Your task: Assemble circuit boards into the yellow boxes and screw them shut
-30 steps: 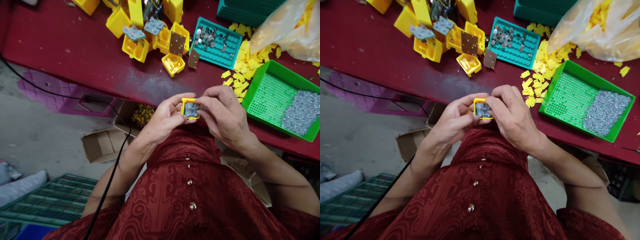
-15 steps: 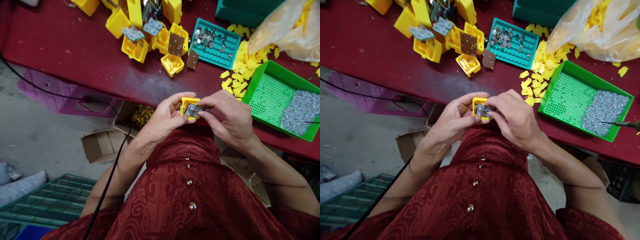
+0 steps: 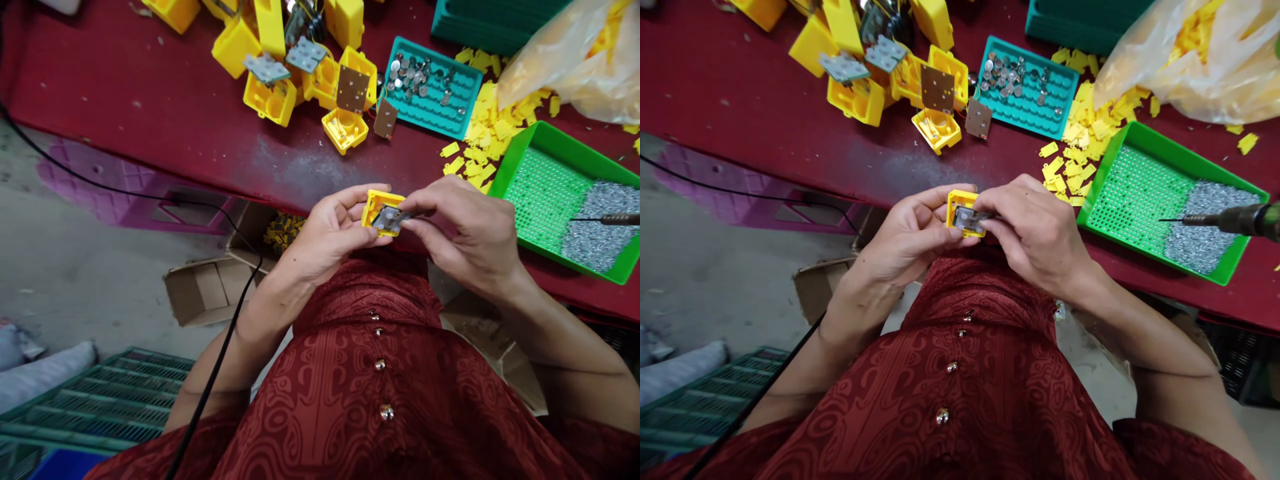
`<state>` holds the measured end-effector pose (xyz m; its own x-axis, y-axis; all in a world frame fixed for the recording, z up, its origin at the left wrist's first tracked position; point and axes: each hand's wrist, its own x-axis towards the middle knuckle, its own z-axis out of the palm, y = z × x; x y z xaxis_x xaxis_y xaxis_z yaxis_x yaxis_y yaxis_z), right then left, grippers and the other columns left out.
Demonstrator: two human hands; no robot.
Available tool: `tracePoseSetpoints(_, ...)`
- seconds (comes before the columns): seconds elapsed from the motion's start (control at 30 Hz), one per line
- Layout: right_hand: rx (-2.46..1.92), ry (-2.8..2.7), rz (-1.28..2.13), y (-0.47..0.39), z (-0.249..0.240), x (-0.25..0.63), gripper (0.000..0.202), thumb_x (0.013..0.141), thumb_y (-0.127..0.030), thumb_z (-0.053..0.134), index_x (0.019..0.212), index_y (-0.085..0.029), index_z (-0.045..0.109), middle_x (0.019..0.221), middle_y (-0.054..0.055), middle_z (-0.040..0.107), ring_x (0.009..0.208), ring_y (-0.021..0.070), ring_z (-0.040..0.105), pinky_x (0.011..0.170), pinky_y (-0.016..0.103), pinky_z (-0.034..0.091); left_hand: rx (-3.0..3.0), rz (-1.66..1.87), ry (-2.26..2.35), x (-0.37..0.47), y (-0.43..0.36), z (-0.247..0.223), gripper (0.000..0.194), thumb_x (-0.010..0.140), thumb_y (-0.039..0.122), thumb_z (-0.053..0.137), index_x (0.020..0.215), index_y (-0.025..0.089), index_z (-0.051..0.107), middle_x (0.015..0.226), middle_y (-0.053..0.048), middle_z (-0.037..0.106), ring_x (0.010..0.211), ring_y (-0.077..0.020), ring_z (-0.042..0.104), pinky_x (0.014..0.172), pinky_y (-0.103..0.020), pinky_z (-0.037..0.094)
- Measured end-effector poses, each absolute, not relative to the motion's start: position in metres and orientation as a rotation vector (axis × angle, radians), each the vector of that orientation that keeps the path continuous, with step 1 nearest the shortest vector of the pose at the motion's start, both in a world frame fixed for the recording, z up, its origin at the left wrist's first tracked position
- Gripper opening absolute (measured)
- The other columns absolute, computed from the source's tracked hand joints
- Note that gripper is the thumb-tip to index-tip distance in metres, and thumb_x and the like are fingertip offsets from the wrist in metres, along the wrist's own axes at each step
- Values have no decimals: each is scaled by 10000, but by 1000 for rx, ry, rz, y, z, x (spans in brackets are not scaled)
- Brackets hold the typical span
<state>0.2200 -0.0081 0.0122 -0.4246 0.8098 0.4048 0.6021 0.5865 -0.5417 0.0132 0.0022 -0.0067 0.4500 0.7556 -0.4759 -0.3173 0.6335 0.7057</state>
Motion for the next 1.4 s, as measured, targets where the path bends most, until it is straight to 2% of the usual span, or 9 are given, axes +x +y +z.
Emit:
tracePoseSetpoints(0.13, -1044, -2258, 378, -4, 15, 223, 117, 1024, -185, 621, 1079, -196, 723, 958, 28, 778, 862, 164, 711, 835, 330, 588, 596, 716, 854, 13, 3, -5, 658, 605, 123, 926, 1225, 162, 708, 1212, -63, 800, 1092, -207, 795, 972, -284, 656)
tracePoseSetpoints(0.33, -915, -2349, 374, 3, 24, 220, 192, 1018, -98, 586, 1121, -216, 696, 960, 8, 779, 849, 165, 717, 825, 349, 606, 650, 715, 861, 11, 4, -5, 655, 648, 140, 902, 1271, 166, 699, 1301, -88, 784, 1200, -259, 771, 974, -316, 670)
tracePoseSetpoints(0.47, -950, -2326, 311, 4, 22, 218, 174, 1010, -103, 604, 1094, -226, 694, 928, -6, 772, 821, 151, 714, 808, 327, 610, 663, 735, 866, 11, 3, -3, 626, 667, 121, 872, 1266, 165, 695, 1327, -91, 772, 1231, -262, 757, 975, -311, 669)
tracePoseSetpoints(0.6, -1060, -2226, 319, 0, 13, 217, 127, 979, -118, 672, 1082, -185, 703, 967, 11, 778, 847, 143, 711, 806, 286, 598, 644, 739, 880, 10, 2, 0, 601, 698, 122, 833, 1282, 159, 693, 1283, -86, 781, 1194, -250, 767, 980, -322, 664)
tracePoseSetpoints(0.8, -1182, -2029, 432, -8, 7, 214, 122, 947, -149, 679, 1049, -205, 713, 912, -3, 758, 779, 134, 688, 732, 275, 559, 614, 732, 878, 11, 3, 1, 497, 729, 144, 800, 1218, 163, 715, 1132, -45, 805, 1014, -182, 787, 885, -267, 662)
tracePoseSetpoints(1.07, -1251, -1983, 465, -13, 14, 211, 135, 933, -149, 677, 1046, -216, 710, 904, -6, 750, 773, 127, 688, 729, 271, 558, 608, 769, 903, 19, 3, -4, 489, 734, 97, 733, 1216, 170, 699, 1110, -34, 810, 953, -146, 779, 781, -214, 651)
tracePoseSetpoints(1.4, -1206, -2040, 459, -10, 18, 214, 123, 957, -169, 650, 1053, -206, 718, 942, 11, 771, 818, 147, 706, 772, 294, 583, 641, 738, 906, 16, 4, 0, 549, 716, 90, 759, 1255, 171, 693, 1199, -48, 802, 1046, -179, 788, 852, -242, 667)
